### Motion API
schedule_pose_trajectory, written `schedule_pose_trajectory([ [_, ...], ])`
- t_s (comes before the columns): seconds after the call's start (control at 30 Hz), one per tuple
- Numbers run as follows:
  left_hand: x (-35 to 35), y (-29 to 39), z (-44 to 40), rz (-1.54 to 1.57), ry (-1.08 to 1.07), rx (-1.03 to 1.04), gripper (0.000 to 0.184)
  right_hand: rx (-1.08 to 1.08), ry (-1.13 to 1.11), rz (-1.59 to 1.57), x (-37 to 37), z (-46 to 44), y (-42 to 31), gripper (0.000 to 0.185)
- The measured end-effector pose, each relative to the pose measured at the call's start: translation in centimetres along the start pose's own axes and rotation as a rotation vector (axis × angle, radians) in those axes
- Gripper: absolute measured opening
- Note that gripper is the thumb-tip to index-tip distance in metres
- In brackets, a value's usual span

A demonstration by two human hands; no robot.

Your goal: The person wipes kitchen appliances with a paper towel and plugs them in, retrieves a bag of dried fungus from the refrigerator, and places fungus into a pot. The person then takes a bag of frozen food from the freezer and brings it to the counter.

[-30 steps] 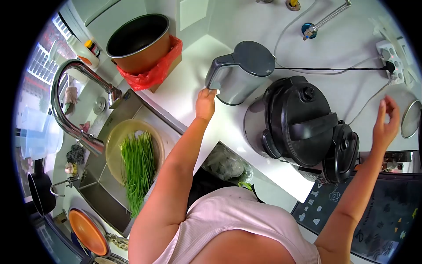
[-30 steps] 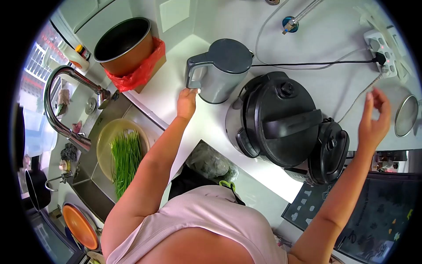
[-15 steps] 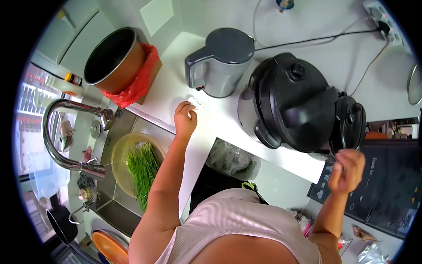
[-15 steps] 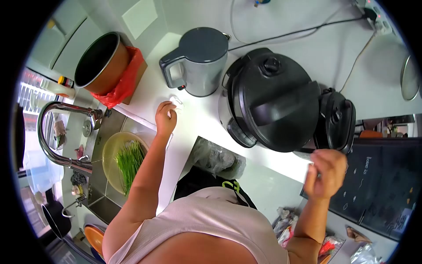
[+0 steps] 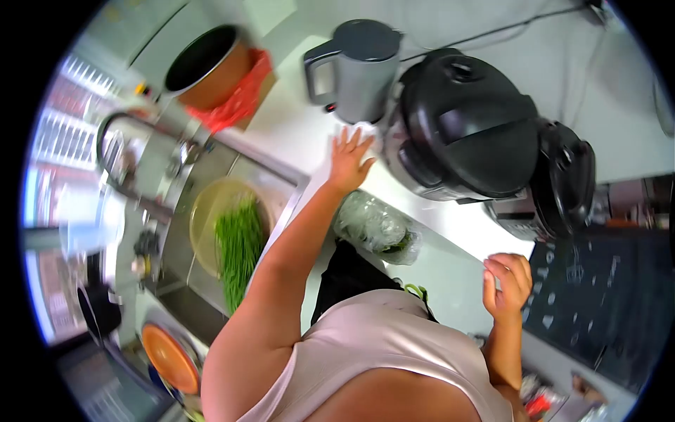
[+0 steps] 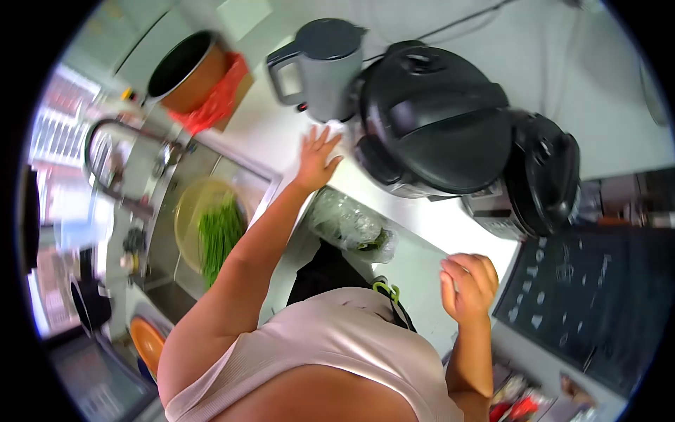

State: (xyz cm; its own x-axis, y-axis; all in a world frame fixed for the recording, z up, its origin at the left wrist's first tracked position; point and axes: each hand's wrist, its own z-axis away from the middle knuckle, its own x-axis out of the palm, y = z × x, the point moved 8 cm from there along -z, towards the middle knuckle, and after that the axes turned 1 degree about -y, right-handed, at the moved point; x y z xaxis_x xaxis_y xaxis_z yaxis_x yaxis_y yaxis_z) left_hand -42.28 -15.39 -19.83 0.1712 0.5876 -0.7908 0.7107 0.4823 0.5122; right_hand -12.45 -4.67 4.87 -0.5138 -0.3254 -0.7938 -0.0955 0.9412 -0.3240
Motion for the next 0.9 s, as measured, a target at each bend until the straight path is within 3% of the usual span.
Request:
schedule_pose_trajectory([
  [0.17, -4.0, 6.6, 6.5, 0.137, 0.205, 0.008, 0.042, 0.128, 0.054, -0.095, -0.7, 8.0, 3.0, 0.009],
  [0.2, -4.2, 7.9, 8.9, 0.132, 0.267, -0.053, 0.031, 0.176, 0.048, -0.154, -0.4, 9.8, 3.7, 0.009],
  [0.27, -2.1, 9.7, 14.9, 0.145, 0.232, -0.118, 0.018, 0.174, -0.061, -0.239, 0.6, 12.4, 3.7, 0.010],
  [0.33, -0.5, 13.2, 20.2, 0.116, -0.043, -0.167, 0.010, 0.218, -0.198, -0.408, 1.9, 14.8, 3.5, 0.009],
  [0.4, 1.1, 15.1, 25.5, 0.148, -0.271, -0.345, 0.018, 0.104, -0.198, -0.437, 2.5, 15.1, 1.7, 0.008],
  [0.47, -2.9, 18.1, 28.8, 0.356, -0.171, -0.389, 0.026, 0.064, -0.177, -0.474, 3.3, 14.7, -0.8, 0.008],
  [0.53, -6.4, 18.0, 31.4, 0.407, -0.102, -0.370, 0.035, 0.128, -0.207, -0.552, 4.8, 13.5, -3.7, 0.007],
  [0.6, -9.7, 16.5, 34.0, 0.300, -0.070, -0.308, 0.044, 0.055, -0.318, -0.604, 6.8, 12.4, -5.9, 0.008],
  [0.67, -13.7, 13.5, 35.6, 0.235, -0.029, -0.321, 0.045, -0.160, -0.513, -0.622, 10.3, 12.0, -7.9, 0.012],
  [0.7, -15.4, 11.6, 36.6, 0.304, -0.021, -0.407, 0.047, -0.292, -0.477, -0.590, 11.2, 10.3, -10.2, 0.020],
  [0.77, -19.7, 9.6, 37.4, 0.231, 0.128, -0.415, 0.046, -0.171, -0.651, -0.553, 15.2, 6.3, -14.0, 0.028],
  [0.8, -21.5, 8.4, 38.0, 0.195, 0.200, -0.415, 0.045, -0.235, -0.660, -0.515, 16.8, 3.6, -16.9, 0.031],
  [0.83, -22.2, 6.6, 39.0, 0.237, 0.227, -0.435, 0.047, -0.484, -0.518, -0.419, 18.6, 0.9, -19.7, 0.037],
  [0.87, -23.0, 5.1, 40.2, 0.224, 0.272, -0.501, 0.045, -0.489, -0.668, -0.363, 22.4, -1.5, -21.1, 0.040],
  [0.9, -23.5, 3.5, 41.5, 0.325, 0.329, -0.593, 0.043, -0.588, -0.647, -0.346, 26.1, -4.5, -22.6, 0.041],
])
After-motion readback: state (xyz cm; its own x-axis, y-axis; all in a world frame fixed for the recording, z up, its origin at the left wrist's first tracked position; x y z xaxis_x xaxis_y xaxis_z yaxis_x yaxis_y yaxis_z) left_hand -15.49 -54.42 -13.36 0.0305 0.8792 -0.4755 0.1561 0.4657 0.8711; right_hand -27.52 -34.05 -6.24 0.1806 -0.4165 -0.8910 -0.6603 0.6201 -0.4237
